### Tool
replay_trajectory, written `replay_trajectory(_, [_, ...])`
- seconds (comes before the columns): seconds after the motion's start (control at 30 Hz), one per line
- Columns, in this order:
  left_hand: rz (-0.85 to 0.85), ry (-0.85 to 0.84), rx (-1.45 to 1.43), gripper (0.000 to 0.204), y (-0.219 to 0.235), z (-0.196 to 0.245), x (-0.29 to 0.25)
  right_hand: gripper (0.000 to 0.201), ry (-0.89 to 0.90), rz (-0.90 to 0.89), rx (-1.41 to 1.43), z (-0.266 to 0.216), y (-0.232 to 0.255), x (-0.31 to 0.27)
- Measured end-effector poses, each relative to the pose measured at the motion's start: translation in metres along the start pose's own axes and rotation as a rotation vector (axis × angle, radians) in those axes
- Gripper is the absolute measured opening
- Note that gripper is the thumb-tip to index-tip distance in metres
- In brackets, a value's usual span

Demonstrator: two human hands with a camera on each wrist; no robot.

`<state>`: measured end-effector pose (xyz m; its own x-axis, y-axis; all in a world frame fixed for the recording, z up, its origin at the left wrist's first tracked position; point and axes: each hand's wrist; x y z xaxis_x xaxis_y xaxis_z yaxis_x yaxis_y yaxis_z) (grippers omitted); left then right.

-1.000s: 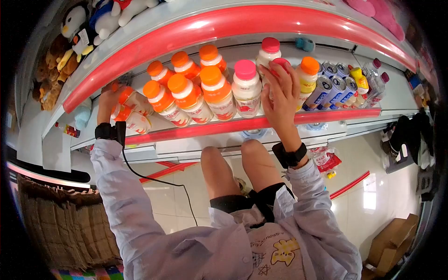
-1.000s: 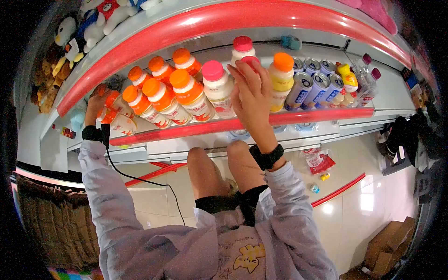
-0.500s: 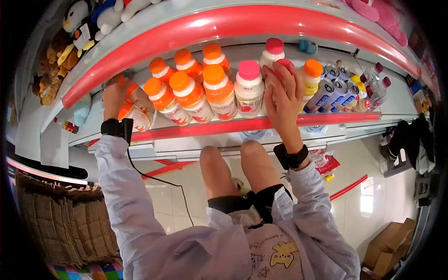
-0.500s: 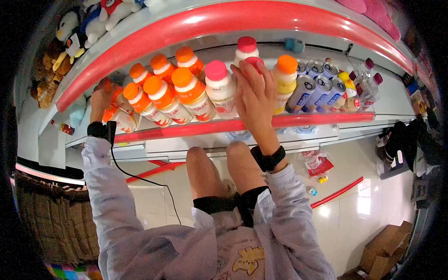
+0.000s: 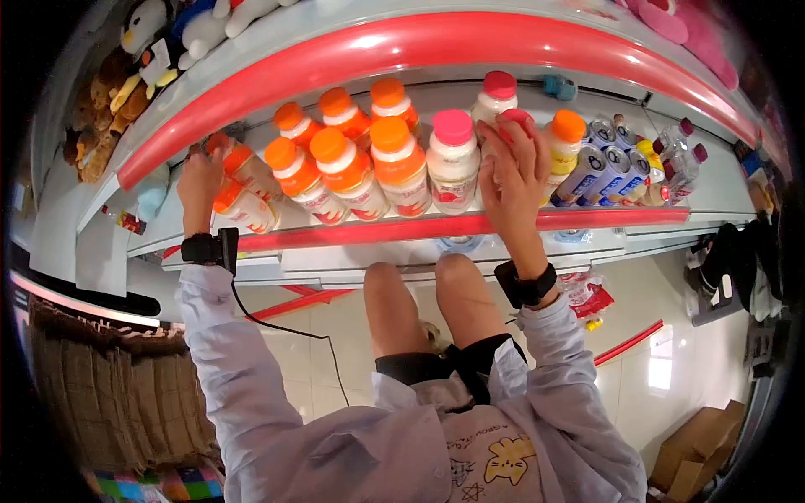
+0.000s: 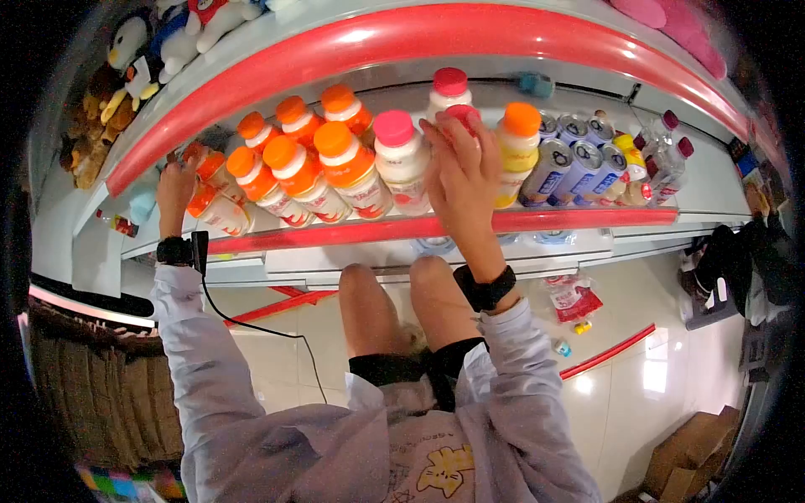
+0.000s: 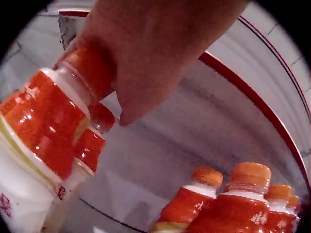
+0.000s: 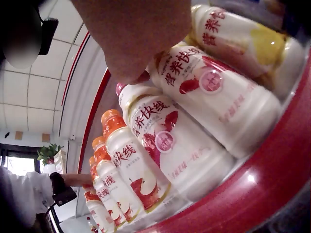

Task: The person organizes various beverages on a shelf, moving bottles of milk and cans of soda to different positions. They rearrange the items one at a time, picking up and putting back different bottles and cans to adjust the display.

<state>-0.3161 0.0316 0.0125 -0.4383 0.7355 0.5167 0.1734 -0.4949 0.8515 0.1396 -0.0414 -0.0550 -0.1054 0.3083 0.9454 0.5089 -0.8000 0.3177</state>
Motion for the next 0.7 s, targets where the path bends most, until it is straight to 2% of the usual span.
replay_trajectory(0.1, [0.092,-0.171,-0.058,0.047,-0.006,-0.014,-0.013,0.041,0.015,0.015,-0.003,0.001,-0.002,0.001])
replay_trajectory(0.2, [-0.037,-0.208,-0.151,0.045,0.008,-0.010,-0.013,0.041,0.024,0.025,-0.017,0.001,-0.003,-0.001])
replay_trajectory(0.3, [-0.050,-0.210,-0.317,0.044,0.007,-0.010,-0.010,0.041,0.018,0.020,-0.022,0.001,-0.003,0.000])
replay_trajectory(0.5, [-0.051,-0.336,-0.395,0.059,0.004,-0.024,-0.009,0.042,0.006,-0.010,-0.019,0.000,-0.001,0.000])
replay_trajectory(0.6, [-0.014,-0.328,-0.483,0.057,0.009,-0.018,-0.020,0.042,0.019,0.010,-0.015,0.002,-0.003,-0.001])
replay_trajectory(0.7, [0.446,-0.620,-0.317,0.049,0.027,0.006,-0.032,0.042,0.013,-0.001,-0.017,0.002,-0.002,-0.003])
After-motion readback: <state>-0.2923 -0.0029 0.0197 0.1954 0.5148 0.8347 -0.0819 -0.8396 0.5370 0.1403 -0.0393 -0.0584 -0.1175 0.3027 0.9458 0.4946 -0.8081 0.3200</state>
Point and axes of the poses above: each hand's wrist, its own x-axis towards the middle knuckle, its own y-axis out of the back of the hand, z = x × y, and after that the axes turned 8 degrees about y, right-handed
